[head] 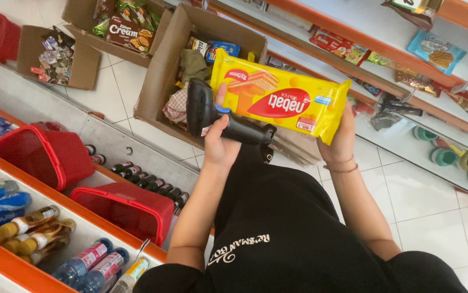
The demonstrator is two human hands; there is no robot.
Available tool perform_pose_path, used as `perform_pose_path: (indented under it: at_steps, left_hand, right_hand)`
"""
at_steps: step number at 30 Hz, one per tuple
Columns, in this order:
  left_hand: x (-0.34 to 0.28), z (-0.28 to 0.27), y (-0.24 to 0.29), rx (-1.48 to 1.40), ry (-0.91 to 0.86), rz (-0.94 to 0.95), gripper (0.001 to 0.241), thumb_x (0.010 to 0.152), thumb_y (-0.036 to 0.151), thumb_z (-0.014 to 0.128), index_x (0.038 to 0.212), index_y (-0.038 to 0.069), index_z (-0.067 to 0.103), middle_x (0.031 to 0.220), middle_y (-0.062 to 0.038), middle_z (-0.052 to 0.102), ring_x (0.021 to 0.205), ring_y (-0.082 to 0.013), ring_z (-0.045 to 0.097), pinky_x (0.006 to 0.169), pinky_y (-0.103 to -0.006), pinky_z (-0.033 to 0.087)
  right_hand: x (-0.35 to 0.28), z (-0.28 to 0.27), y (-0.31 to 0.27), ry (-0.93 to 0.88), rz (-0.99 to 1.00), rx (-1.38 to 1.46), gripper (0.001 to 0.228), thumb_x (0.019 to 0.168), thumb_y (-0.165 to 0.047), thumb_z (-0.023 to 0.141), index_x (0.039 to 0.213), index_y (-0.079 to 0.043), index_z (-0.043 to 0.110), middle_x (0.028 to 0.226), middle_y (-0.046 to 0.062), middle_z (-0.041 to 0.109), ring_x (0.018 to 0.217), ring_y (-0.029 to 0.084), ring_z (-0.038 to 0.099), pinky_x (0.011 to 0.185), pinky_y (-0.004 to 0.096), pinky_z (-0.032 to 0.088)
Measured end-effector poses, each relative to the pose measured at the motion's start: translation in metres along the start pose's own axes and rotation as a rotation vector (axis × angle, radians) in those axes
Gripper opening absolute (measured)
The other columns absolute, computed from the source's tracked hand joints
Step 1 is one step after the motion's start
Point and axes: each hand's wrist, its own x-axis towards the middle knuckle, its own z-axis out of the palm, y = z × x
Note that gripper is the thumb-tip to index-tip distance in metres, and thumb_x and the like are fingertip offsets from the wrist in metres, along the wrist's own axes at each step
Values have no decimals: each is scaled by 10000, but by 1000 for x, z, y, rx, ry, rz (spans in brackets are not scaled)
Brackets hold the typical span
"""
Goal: The person uses a handheld scanner to scan barcodes on various snack packages and then places them into a cardboard box or onto shelves in a store environment.
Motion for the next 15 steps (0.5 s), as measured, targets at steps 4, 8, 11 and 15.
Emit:
perform_pose_path:
  at_steps: [4,8,11,15]
  left_hand:
    - [2,-5,4,33,19,63,811,956,138,639,1665,122,244,1694,-116,299,1554,-299,313,1301,-499,238]
    - [5,-25,7,143,-18,111,780,960,106,643,1651,100,280,1701,-73,297,1589,-273,286,1304,-633,272]
    - [10,-49,13,219,-44,162,742,947,58,656,1606,105,319,1684,-51,314,1581,-275,310,1237,-715,350]
    - [19,-79,36,226,-29,124,706,944,22,662,1588,57,375,1644,-87,408,1502,-366,428,1232,-715,379]
  right_hand:
    - [13,32,1,45,284,269,687,959,-414,634,1481,-2,459,1429,178,587,1296,339,573,1034,453,481]
    - [32,63,19,-156,75,-29,600,960,-80,608,1523,-136,409,1444,54,608,1345,239,586,1126,434,518]
    - [66,68,26,-80,-11,-170,541,1012,-3,583,1517,-120,431,1379,65,648,1231,230,639,980,398,571]
    - [122,71,25,-63,-87,-295,367,1068,28,586,1425,-16,514,1348,118,676,1189,219,707,1006,368,620]
